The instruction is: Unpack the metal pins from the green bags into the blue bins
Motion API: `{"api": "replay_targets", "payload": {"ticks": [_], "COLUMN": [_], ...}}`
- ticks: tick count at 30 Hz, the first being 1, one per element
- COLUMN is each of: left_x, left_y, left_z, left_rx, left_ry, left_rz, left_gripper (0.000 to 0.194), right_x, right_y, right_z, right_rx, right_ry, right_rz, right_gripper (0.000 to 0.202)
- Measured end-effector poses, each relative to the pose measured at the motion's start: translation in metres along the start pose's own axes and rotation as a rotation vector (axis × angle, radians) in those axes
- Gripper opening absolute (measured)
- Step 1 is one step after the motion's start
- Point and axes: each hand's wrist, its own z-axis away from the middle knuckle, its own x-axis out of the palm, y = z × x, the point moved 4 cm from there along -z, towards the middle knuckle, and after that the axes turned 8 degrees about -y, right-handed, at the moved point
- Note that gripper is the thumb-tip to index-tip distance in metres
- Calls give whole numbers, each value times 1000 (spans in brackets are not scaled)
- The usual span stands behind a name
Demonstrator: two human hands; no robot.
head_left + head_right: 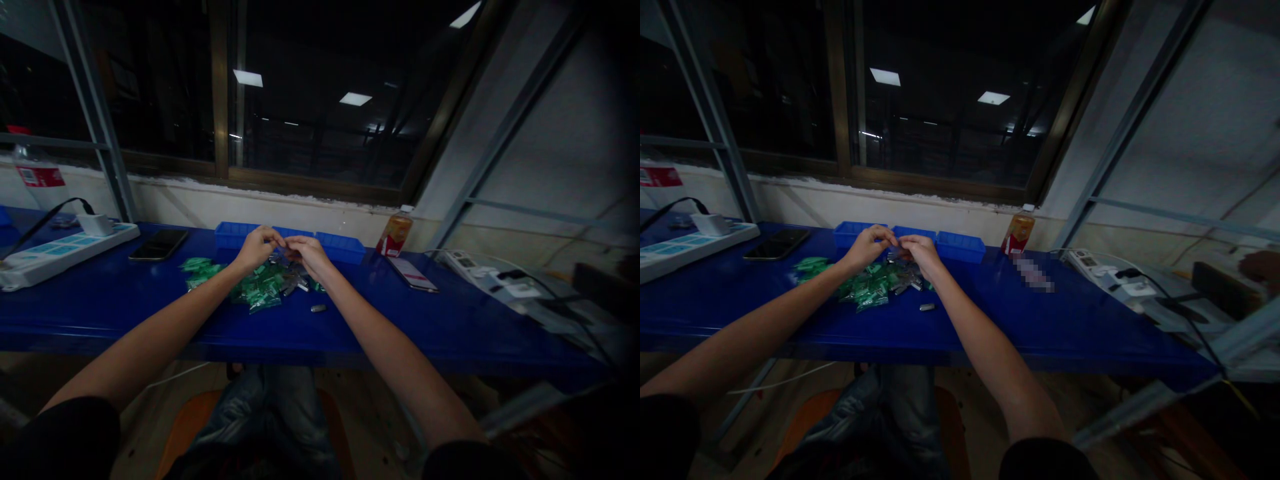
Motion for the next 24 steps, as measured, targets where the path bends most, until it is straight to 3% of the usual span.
{"api": "replay_targets", "payload": {"ticks": [6, 13, 16, 20, 24], "left_x": [-1, -1, 0, 0, -3], "left_y": [-11, -6, -2, -5, -8], "left_z": [-2, 1, 2, 0, -2], "left_rx": [-101, -260, -306, -252, -118], "left_ry": [32, 30, 25, 82, 116], "left_rz": [-21, 390, 441, 453, 358], "left_gripper": [24, 29, 30, 22, 18], "right_x": [-1, 5, 10, 12, 5], "right_y": [-7, -32, -38, -35, -18], "right_z": [-5, 12, 20, 16, 3], "right_rx": [-194, -577, -667, -582, -261], "right_ry": [97, 164, 179, 160, 51], "right_rz": [137, 767, 955, 1017, 669], "right_gripper": [21, 11, 12, 6, 44]}}
